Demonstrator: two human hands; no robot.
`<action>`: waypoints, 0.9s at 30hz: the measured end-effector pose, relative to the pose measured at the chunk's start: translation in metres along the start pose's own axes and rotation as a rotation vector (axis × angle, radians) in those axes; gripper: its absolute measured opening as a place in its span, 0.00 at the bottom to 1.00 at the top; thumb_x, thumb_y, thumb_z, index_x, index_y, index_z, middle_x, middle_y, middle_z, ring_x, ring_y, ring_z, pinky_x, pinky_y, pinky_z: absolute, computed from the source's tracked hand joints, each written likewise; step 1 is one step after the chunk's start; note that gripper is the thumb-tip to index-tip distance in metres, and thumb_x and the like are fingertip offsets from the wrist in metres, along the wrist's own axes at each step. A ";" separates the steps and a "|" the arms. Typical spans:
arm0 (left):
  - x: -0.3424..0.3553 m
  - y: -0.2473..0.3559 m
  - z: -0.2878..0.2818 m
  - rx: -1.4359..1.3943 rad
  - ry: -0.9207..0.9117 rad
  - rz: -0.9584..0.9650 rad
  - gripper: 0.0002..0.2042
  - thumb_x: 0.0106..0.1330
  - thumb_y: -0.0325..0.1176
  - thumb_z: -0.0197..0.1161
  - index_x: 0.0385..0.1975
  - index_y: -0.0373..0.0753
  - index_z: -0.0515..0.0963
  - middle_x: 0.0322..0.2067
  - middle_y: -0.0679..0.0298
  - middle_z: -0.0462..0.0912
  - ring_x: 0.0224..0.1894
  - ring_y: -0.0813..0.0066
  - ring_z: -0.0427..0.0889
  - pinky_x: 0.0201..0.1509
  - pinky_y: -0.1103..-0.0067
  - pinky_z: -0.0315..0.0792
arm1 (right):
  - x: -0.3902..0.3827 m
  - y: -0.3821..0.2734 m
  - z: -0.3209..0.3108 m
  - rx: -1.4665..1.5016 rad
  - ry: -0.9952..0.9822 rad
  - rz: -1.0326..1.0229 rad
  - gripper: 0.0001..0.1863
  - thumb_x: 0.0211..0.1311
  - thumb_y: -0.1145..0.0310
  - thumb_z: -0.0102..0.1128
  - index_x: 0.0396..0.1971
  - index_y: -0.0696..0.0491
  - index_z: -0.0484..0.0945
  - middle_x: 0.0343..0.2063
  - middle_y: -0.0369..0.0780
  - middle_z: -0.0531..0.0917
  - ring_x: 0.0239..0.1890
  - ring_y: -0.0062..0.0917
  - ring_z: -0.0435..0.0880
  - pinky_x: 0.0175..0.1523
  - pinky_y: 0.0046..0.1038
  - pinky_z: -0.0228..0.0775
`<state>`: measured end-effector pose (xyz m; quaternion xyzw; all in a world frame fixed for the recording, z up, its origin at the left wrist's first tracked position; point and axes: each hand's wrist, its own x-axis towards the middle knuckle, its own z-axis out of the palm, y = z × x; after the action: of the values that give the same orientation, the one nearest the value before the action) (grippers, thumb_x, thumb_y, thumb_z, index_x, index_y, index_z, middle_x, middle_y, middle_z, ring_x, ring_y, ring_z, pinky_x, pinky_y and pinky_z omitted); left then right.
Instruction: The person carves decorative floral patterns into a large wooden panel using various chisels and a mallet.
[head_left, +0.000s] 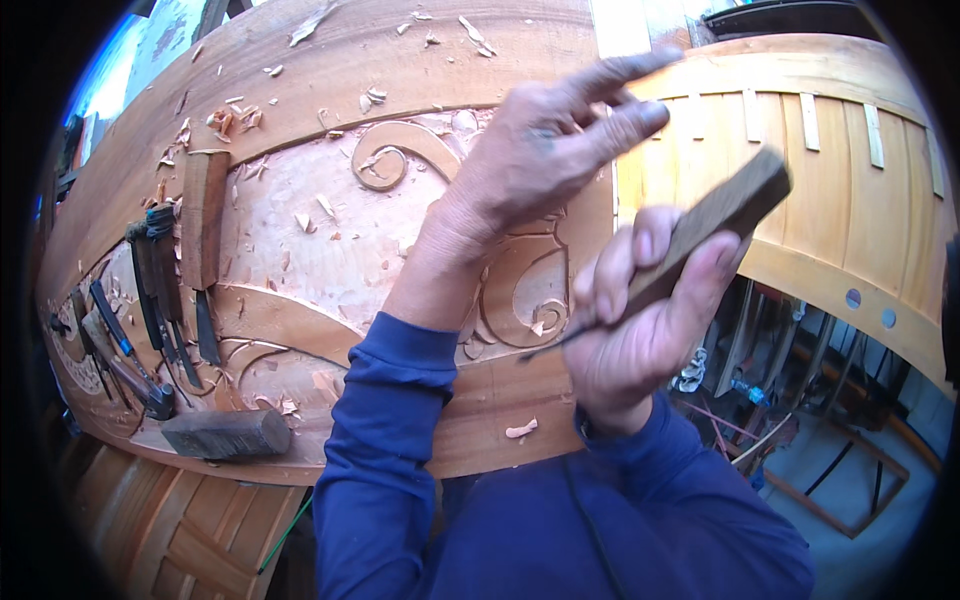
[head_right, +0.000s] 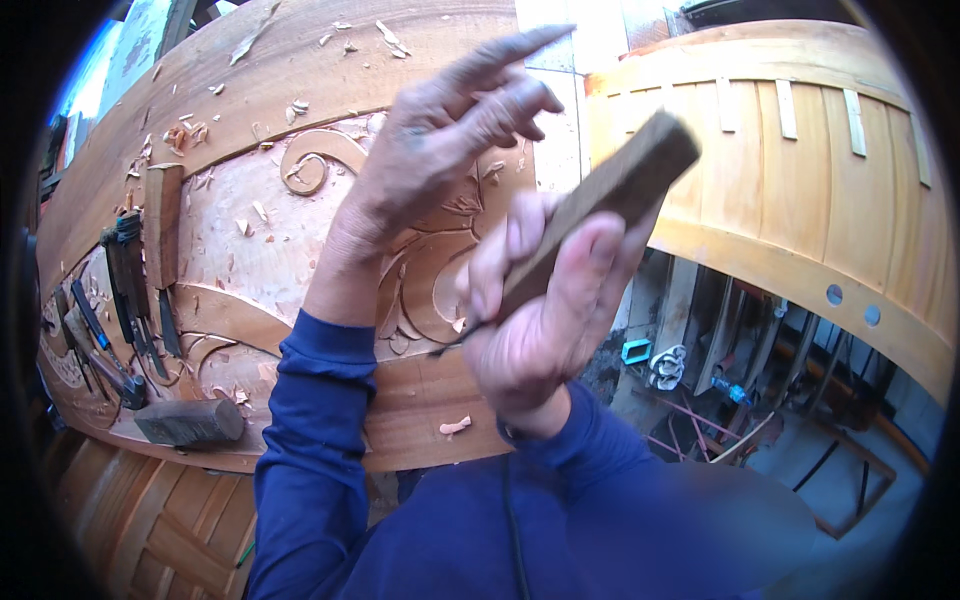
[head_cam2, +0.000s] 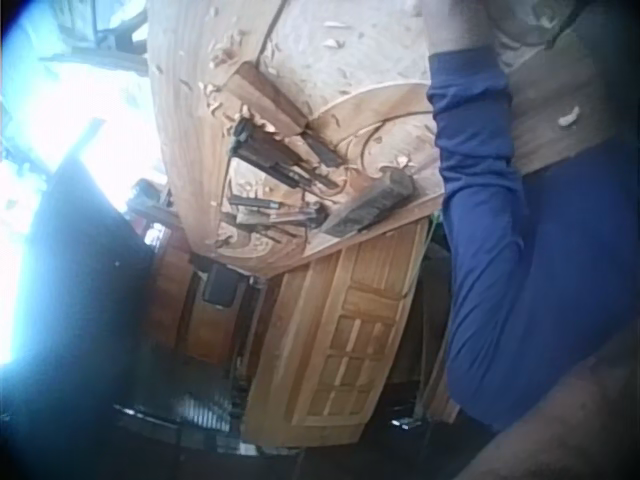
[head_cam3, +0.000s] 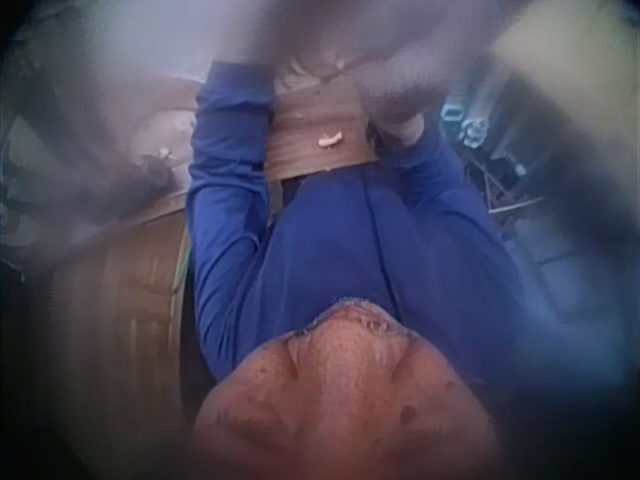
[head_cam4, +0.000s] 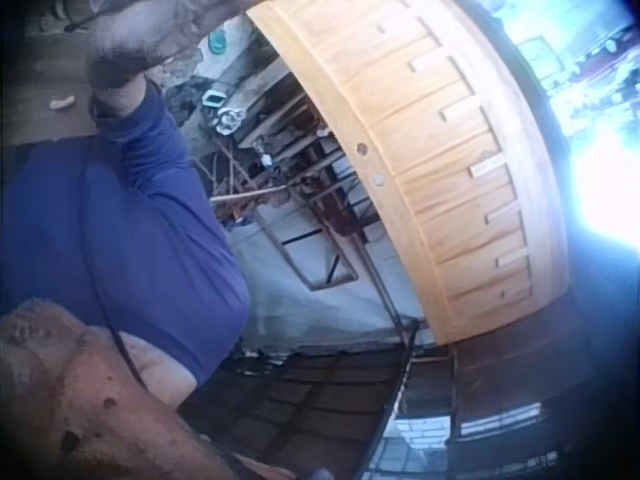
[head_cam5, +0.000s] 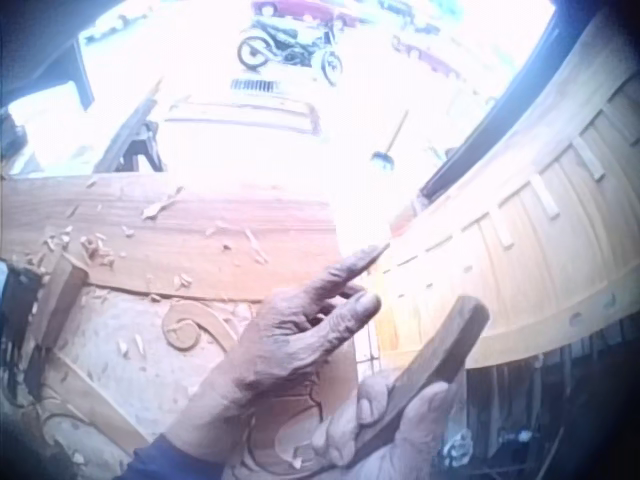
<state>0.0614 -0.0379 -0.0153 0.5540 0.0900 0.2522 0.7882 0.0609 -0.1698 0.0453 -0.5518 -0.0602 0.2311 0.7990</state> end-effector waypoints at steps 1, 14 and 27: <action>0.001 0.000 -0.003 0.032 0.058 0.013 0.24 0.80 0.43 0.64 0.71 0.42 0.76 0.53 0.61 0.89 0.48 0.79 0.86 0.53 0.78 0.81 | 0.017 0.007 -0.001 0.015 -0.057 0.023 0.24 0.83 0.41 0.48 0.43 0.51 0.70 0.32 0.34 0.73 0.14 0.13 0.65 0.18 0.20 0.55; 0.008 -0.002 -0.011 -0.038 0.216 0.240 0.10 0.79 0.32 0.65 0.52 0.35 0.87 0.40 0.65 0.91 0.43 0.85 0.86 0.48 0.84 0.81 | 0.049 0.054 -0.010 -0.094 -0.432 -0.008 0.31 0.88 0.60 0.41 0.83 0.52 0.52 0.29 0.30 0.78 0.18 0.07 0.66 0.22 0.14 0.57; -0.001 0.002 0.003 0.114 -0.023 0.030 0.31 0.81 0.61 0.52 0.70 0.43 0.78 0.50 0.60 0.89 0.48 0.73 0.87 0.54 0.76 0.80 | -0.006 0.035 -0.031 -0.251 -0.013 -0.422 0.27 0.82 0.44 0.51 0.65 0.50 0.62 0.28 0.37 0.73 0.12 0.17 0.66 0.14 0.19 0.60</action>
<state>0.0618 -0.0405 -0.0128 0.6023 0.0870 0.2523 0.7524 0.0560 -0.1892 0.0029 -0.6205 -0.2078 0.0532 0.7543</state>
